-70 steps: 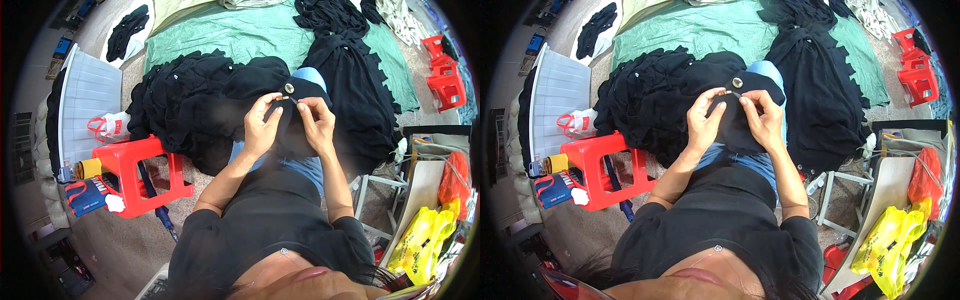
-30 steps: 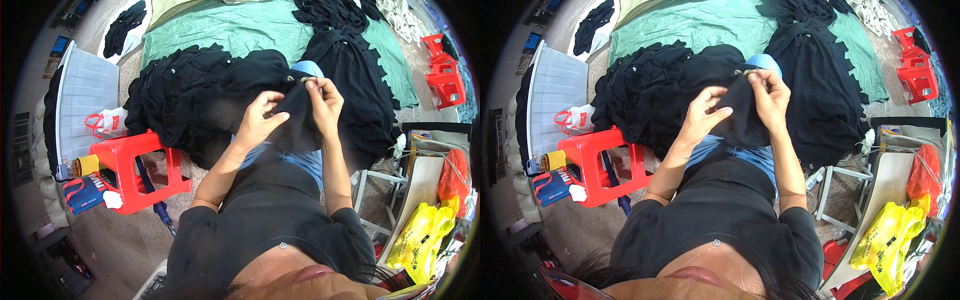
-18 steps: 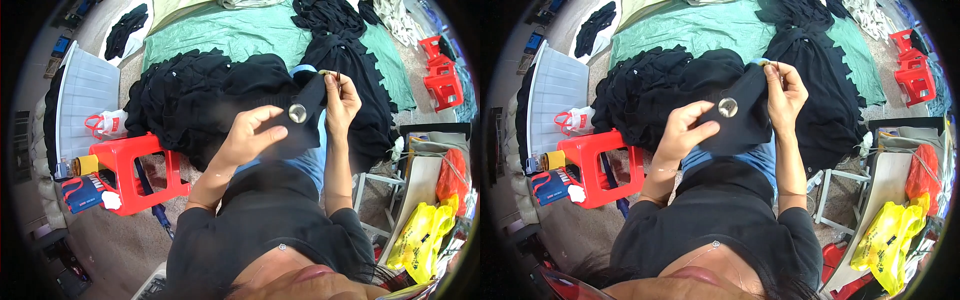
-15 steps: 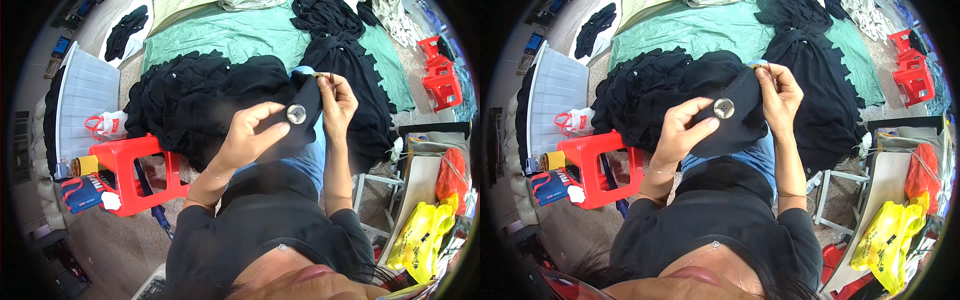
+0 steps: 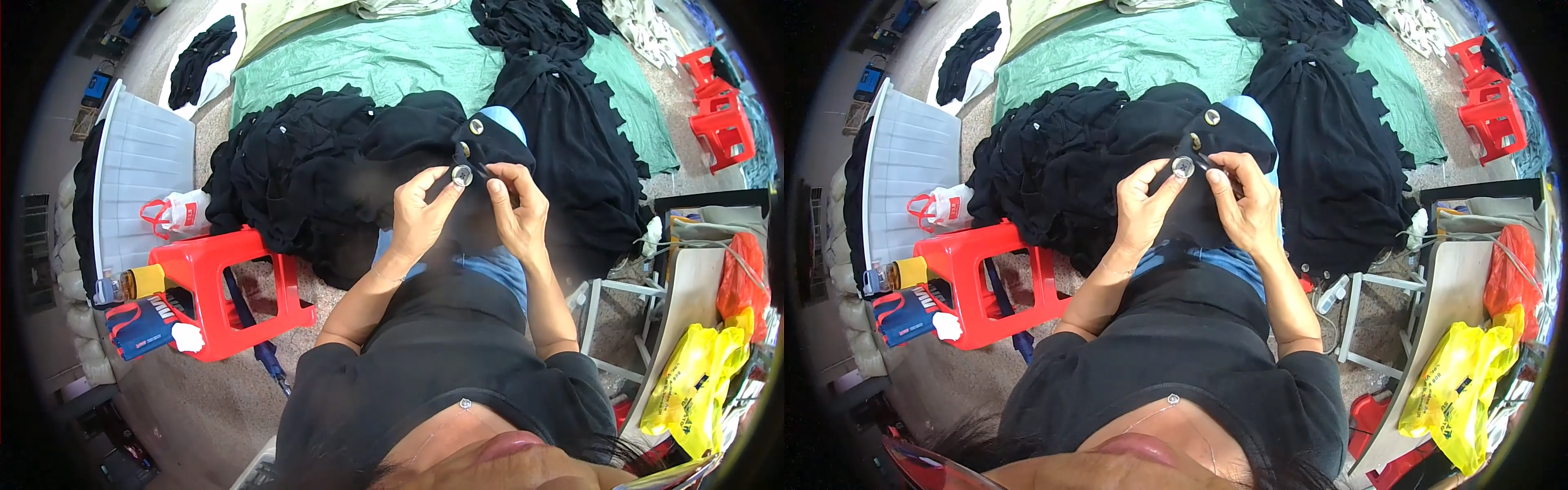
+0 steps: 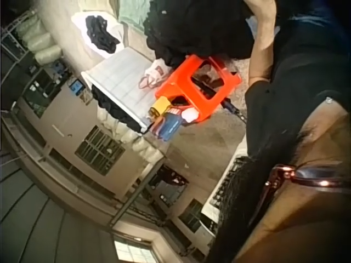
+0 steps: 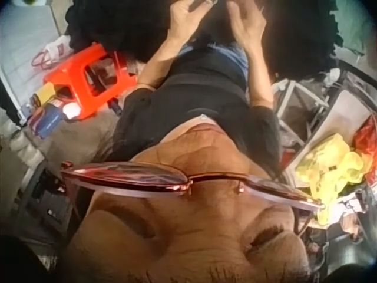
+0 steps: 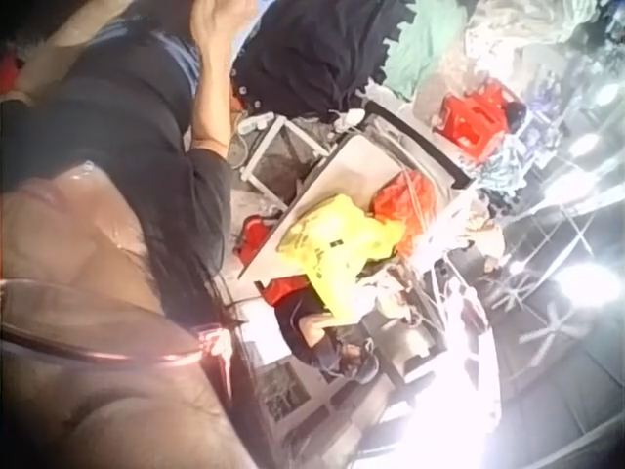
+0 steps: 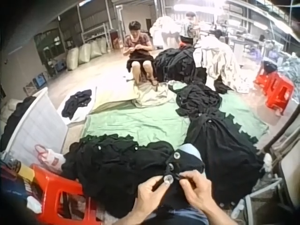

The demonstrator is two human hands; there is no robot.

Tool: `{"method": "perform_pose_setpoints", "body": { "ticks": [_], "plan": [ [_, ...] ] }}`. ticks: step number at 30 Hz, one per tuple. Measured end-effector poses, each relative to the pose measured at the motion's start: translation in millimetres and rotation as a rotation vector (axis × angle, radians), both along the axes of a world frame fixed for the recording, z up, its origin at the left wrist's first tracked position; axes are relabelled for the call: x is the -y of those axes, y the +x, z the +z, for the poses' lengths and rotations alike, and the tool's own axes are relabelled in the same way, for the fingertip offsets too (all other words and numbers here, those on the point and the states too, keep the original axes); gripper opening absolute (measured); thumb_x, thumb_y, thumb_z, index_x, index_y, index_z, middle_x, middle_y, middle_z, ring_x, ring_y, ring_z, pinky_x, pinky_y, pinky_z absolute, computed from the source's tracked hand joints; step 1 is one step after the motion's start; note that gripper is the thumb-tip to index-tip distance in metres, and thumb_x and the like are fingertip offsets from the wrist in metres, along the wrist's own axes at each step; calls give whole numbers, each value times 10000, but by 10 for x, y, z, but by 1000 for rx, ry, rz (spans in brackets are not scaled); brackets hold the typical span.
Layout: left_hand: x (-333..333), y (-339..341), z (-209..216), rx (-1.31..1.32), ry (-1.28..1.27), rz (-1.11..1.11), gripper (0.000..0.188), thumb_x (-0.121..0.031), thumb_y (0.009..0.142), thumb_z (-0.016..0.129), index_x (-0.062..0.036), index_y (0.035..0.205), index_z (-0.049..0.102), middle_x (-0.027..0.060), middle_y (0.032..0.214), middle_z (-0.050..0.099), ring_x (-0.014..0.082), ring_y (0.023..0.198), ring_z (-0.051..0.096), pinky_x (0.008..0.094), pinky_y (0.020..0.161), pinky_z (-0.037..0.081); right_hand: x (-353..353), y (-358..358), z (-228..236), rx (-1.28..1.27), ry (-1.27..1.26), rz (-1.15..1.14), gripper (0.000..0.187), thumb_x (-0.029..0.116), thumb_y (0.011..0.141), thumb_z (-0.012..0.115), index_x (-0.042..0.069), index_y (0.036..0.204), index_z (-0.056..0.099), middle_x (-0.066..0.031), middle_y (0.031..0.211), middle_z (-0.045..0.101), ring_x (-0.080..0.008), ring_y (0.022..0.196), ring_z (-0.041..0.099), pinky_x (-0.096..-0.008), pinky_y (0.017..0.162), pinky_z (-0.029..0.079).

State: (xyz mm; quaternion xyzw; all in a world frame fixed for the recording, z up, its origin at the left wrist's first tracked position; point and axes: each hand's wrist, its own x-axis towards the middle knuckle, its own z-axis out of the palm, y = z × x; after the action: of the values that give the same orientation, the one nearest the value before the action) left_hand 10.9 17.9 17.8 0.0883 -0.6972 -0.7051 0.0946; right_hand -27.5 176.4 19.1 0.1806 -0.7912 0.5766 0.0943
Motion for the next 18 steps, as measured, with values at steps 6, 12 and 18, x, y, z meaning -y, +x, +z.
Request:
{"method": "perform_pose_setpoints", "body": {
  "ticks": [6,12,18],
  "plan": [
    [57,-4,-29,-3,0,-72,162,-61,910,659,32,1042,675,-17,869,655,30,774,555,177,688,451,-12,-75,82,-155,141,76,139,87,842,716,9,954,688,-74,751,630,-169,607,613,-266,540,453],
    [87,-31,2,-10,-30,-104,153,-79,922,641,33,1023,671,-15,854,647,28,771,547,176,683,440,-20,-152,54,-287,171,114,163,83,797,747,16,935,695,-68,716,620,-185,583,607,-282,519,447],
    [97,-28,-6,4,-32,-121,147,-74,924,639,33,1018,675,-18,867,650,26,776,550,173,682,440,7,-158,19,-308,171,114,142,90,786,755,26,898,697,-67,703,618,-190,574,600,-294,514,451]
  ]
}}
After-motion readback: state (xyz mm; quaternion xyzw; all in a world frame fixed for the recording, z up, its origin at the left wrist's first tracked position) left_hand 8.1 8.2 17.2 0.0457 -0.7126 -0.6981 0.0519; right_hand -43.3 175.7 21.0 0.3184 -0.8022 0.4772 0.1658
